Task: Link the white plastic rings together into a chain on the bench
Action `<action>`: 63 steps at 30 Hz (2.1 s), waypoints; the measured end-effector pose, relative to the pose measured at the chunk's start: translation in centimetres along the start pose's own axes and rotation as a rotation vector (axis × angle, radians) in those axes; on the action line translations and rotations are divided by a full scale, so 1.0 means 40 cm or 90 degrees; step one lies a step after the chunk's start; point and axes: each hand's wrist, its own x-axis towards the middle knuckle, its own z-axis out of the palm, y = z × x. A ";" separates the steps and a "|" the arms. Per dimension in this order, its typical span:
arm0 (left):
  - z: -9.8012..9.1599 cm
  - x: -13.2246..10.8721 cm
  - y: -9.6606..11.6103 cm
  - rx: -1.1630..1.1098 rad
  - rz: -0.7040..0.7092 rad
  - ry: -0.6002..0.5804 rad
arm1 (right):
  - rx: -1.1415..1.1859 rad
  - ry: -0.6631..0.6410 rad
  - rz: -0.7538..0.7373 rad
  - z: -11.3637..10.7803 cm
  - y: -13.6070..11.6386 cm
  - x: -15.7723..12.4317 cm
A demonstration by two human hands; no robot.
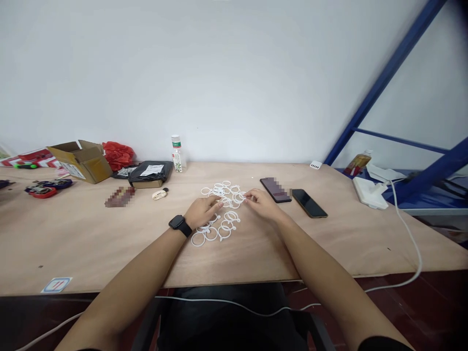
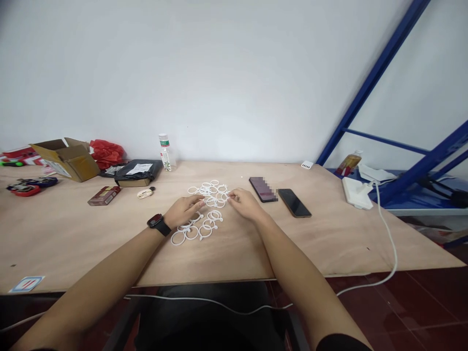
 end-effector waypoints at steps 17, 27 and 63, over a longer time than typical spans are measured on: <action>0.011 -0.011 0.069 0.105 0.124 0.060 | 0.132 0.055 -0.127 0.067 -0.124 -0.021; 0.022 -0.015 0.079 0.035 0.110 0.085 | 0.151 0.093 -0.163 0.069 -0.150 -0.026; 0.022 -0.013 0.053 0.115 0.132 -0.088 | -0.211 -0.032 0.158 0.047 0.071 0.011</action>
